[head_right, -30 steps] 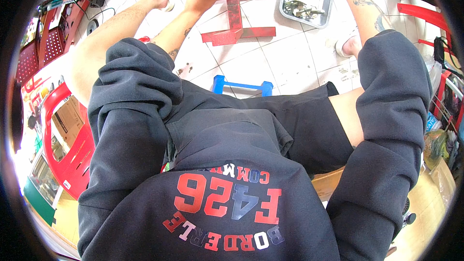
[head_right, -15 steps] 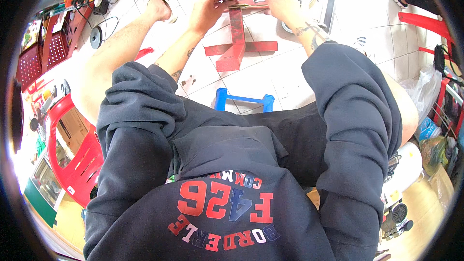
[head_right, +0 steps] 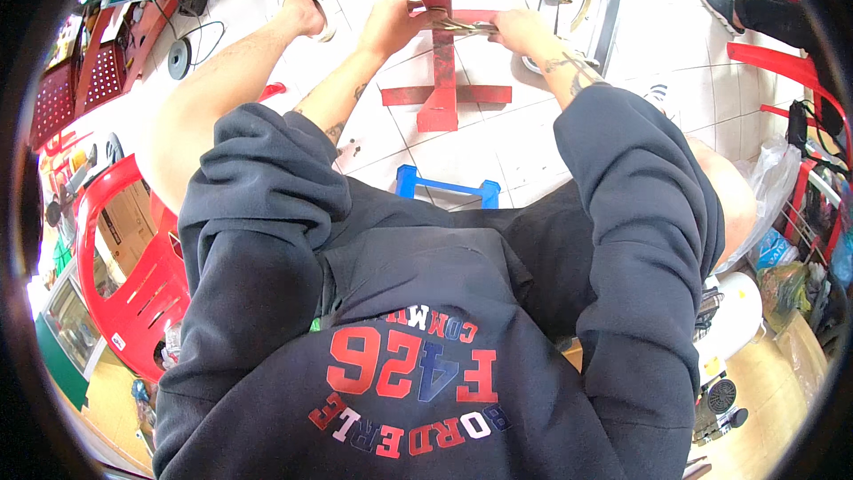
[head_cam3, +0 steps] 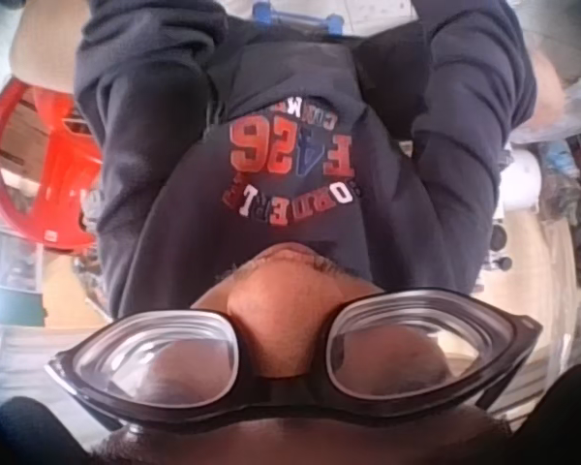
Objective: The person assembles a curved metal bracket with a bolt and nut, then attaches it to a red metal stand using a wrench. They tighten the fasteners and adjust the bracket's position on the stand.
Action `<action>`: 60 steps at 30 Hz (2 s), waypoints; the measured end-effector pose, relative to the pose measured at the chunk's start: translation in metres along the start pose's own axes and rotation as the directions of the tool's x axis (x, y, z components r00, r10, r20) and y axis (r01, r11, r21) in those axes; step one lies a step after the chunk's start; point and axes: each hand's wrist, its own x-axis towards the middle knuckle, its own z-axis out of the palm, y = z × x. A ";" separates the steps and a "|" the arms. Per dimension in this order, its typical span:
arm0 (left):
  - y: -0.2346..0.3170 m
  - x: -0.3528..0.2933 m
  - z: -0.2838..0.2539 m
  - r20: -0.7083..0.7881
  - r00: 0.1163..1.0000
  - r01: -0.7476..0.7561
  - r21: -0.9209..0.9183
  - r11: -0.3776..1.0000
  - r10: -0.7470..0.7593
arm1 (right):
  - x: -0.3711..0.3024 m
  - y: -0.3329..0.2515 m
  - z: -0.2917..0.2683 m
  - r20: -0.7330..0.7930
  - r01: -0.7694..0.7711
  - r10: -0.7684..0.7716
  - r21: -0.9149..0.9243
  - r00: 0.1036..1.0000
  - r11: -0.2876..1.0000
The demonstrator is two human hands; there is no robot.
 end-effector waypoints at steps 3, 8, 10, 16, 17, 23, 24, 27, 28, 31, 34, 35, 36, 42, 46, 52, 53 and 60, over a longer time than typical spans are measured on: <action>-0.030 -0.009 -0.010 -0.134 0.990 -0.026 0.092 0.995 0.038 | -0.017 -0.002 -0.025 0.015 0.101 -0.101 0.007 0.995 0.995; 0.067 -0.024 -0.070 0.242 0.915 0.286 0.178 0.942 -0.323 | -0.126 -0.002 -0.112 0.192 -0.104 0.069 0.174 0.979 0.979; 0.100 -0.039 -0.112 0.238 0.933 0.317 -0.181 0.931 -0.271 | -0.159 -0.010 -0.154 0.002 -0.037 0.038 0.268 0.999 0.963; 0.235 -0.071 -0.141 -0.091 0.981 -0.191 -0.565 0.802 0.170 | -0.207 -0.070 -0.213 -0.475 0.139 0.290 0.682 0.831 0.718; 0.262 -0.072 -0.141 -0.086 0.984 -0.175 -0.639 0.749 0.157 | -0.211 -0.087 -0.217 -0.490 0.119 0.367 0.711 0.791 0.693; 0.300 -0.045 -0.124 -0.359 0.932 -0.296 -0.675 0.676 0.049 | -0.181 -0.114 -0.213 -0.442 0.022 0.458 0.738 0.771 0.675; 0.300 -0.047 -0.127 -0.382 0.923 -0.306 -0.681 0.665 0.034 | -0.177 -0.116 -0.216 -0.426 -0.018 0.474 0.729 0.771 0.685; 0.292 -0.047 -0.119 -0.475 0.875 -0.451 -0.731 0.513 0.093 | -0.172 -0.121 -0.210 -0.513 0.143 0.428 0.748 0.744 0.648; 0.292 -0.044 -0.115 -0.531 0.835 -0.536 -0.727 0.430 0.143 | -0.168 -0.123 -0.209 -0.615 0.225 0.411 0.700 0.673 0.678; 0.303 -0.043 -0.111 -0.508 0.858 -0.511 -0.826 0.237 0.078 | -0.171 -0.128 -0.214 -0.523 0.227 0.530 0.821 0.667 0.524; 0.328 -0.055 -0.132 -0.383 0.922 -0.364 -0.909 0.204 -0.061 | -0.176 -0.129 -0.223 -0.586 0.175 0.559 0.765 0.587 0.619; 0.321 -0.055 -0.133 -0.483 0.874 -0.486 -0.862 0.144 0.059 | -0.178 -0.129 -0.226 -0.617 0.144 0.547 0.727 0.567 0.671; 0.311 -0.054 -0.132 -0.576 0.800 -0.593 -0.803 0.068 0.169 | -0.180 -0.129 -0.229 -0.643 0.112 0.527 0.686 0.555 0.719; 0.300 -0.057 -0.144 -0.501 0.865 -0.483 -0.838 -0.254 0.012 | -0.191 -0.142 -0.242 -0.703 0.033 0.419 0.532 0.575 0.846; 0.292 -0.053 -0.152 -0.427 0.903 -0.377 -0.837 -0.397 0.043 | -0.198 -0.148 -0.241 -0.655 0.160 0.474 0.670 0.588 0.725; 0.283 -0.055 -0.157 -0.380 0.924 -0.335 -0.852 -0.402 0.037 | -0.200 -0.157 -0.241 -0.682 0.191 0.450 0.648 0.577 0.737; 0.283 -0.054 -0.157 -0.374 0.927 -0.330 -0.856 -0.398 0.037 | -0.200 -0.157 -0.240 -0.679 0.182 0.452 0.648 0.579 0.740; 0.279 -0.054 -0.161 -0.340 0.941 -0.312 -0.862 -0.399 -0.003 | -0.199 -0.156 -0.239 -0.712 0.189 0.414 0.601 0.568 0.776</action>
